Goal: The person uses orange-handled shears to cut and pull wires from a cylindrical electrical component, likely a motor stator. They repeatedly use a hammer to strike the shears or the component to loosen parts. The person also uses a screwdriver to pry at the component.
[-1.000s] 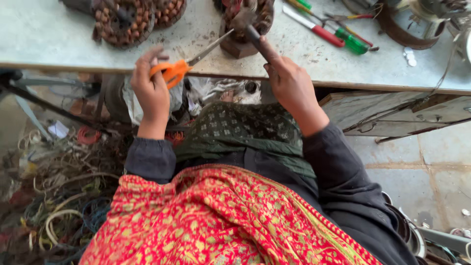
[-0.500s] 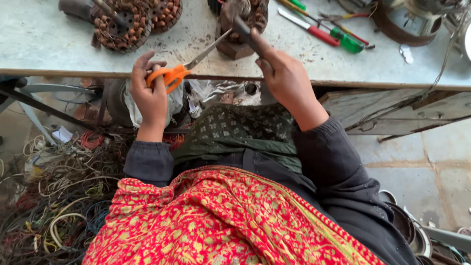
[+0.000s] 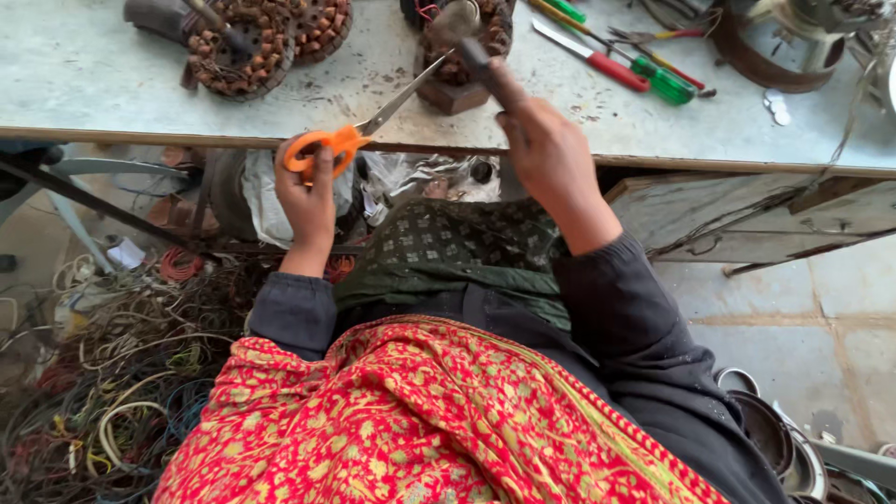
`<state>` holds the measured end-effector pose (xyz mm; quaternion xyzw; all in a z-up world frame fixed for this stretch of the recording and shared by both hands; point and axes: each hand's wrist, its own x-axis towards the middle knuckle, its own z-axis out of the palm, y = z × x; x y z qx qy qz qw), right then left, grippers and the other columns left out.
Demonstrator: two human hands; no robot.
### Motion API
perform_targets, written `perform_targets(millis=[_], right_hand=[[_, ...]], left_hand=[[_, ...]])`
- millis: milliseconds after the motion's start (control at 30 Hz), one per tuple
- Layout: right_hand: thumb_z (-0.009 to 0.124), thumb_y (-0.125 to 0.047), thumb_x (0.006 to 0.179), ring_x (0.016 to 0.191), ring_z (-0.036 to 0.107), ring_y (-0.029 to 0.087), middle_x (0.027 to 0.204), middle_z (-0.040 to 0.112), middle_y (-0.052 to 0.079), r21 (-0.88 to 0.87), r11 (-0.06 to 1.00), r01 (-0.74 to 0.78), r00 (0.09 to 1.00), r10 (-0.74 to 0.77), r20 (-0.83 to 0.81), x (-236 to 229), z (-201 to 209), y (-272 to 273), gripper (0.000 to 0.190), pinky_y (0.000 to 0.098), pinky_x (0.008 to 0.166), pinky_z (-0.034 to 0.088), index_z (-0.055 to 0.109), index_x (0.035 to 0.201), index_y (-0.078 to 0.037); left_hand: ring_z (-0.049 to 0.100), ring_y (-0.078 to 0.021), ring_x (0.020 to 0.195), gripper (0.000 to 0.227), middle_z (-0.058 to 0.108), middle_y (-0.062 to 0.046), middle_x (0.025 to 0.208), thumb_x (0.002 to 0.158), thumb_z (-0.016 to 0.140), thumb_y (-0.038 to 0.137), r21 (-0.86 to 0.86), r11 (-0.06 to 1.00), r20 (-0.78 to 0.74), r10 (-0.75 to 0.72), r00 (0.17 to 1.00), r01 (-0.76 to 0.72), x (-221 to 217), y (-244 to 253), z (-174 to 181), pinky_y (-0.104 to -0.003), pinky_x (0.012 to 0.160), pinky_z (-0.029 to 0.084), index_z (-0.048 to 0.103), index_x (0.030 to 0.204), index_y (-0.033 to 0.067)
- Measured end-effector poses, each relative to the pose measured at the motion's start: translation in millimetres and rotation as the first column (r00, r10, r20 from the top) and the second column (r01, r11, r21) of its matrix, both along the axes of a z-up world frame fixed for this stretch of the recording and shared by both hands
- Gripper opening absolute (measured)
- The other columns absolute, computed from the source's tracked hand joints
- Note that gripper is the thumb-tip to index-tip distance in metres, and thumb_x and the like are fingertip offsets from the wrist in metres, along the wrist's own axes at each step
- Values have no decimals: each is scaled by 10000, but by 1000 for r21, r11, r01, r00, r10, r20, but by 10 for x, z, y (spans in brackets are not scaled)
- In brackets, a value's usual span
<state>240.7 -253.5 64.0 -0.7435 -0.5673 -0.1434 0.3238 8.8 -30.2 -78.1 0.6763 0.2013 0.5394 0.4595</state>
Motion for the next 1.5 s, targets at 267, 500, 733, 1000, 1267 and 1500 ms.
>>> perform_targets(millis=[267, 500, 733, 1000, 1267, 1500], right_hand=[[626, -180, 1076, 757, 683, 297, 1012, 720, 107, -19, 943, 332, 941, -332, -68, 371, -236, -472, 533, 417, 643, 534, 473, 1585, -223], [638, -157, 1022, 922, 632, 340, 1020, 596, 142, -191, 878, 439, 883, -382, 271, 714, -391, -377, 493, 475, 709, 514, 603, 1504, -260], [783, -308, 979, 1210, 527, 429, 1296, 567, 228, -92, 981, 169, 982, -161, 95, 788, -269, 101, 634, 543, 1007, 466, 542, 1527, -100], [886, -242, 897, 1335, 573, 387, 1494, 483, 196, 160, 987, -6, 984, 34, -175, 441, -300, 787, 595, 444, 1094, 523, 625, 1417, -121], [909, -193, 906, 1316, 608, 346, 1457, 496, 157, 210, 977, -49, 989, 77, -127, 504, -432, 730, 561, 417, 1068, 555, 645, 1394, -112], [883, -164, 935, 1338, 609, 349, 1491, 489, 147, 204, 978, -36, 992, 60, -115, 476, -440, 730, 538, 426, 1078, 561, 640, 1413, -135]], left_hand=[[704, -154, 1052, 338, 688, -50, 1172, 1106, 681, 320, 116, 993, 6, -1, 1000, 0, -70, -16, 449, -316, 924, 593, 581, 1251, 32], [720, -196, 948, 291, 701, -116, 1063, 1093, 770, 229, 433, 900, -147, 134, 980, -58, -130, -169, 1344, -339, 807, 585, 623, 1168, -11], [699, -142, 983, 299, 709, -79, 1111, 1148, 763, 233, 391, 919, -125, 3, 992, 47, -93, -73, 1588, -292, 855, 593, 604, 1228, -8], [582, -126, 793, 351, 668, -86, 927, 1149, 593, 341, 74, 991, -187, 126, 974, -114, -152, -189, 1072, -279, 690, 478, 702, 1252, 23], [739, -183, 791, 566, 740, -106, 1031, 1058, 458, 570, -608, 766, 161, -139, 977, 209, -114, -142, 607, -298, 429, 469, 600, 1261, 61], [750, -209, 826, 545, 747, -64, 1113, 1012, 468, 585, -888, 363, 291, -33, 956, 283, 75, -302, 146, -221, 405, 347, 566, 1309, 138]])
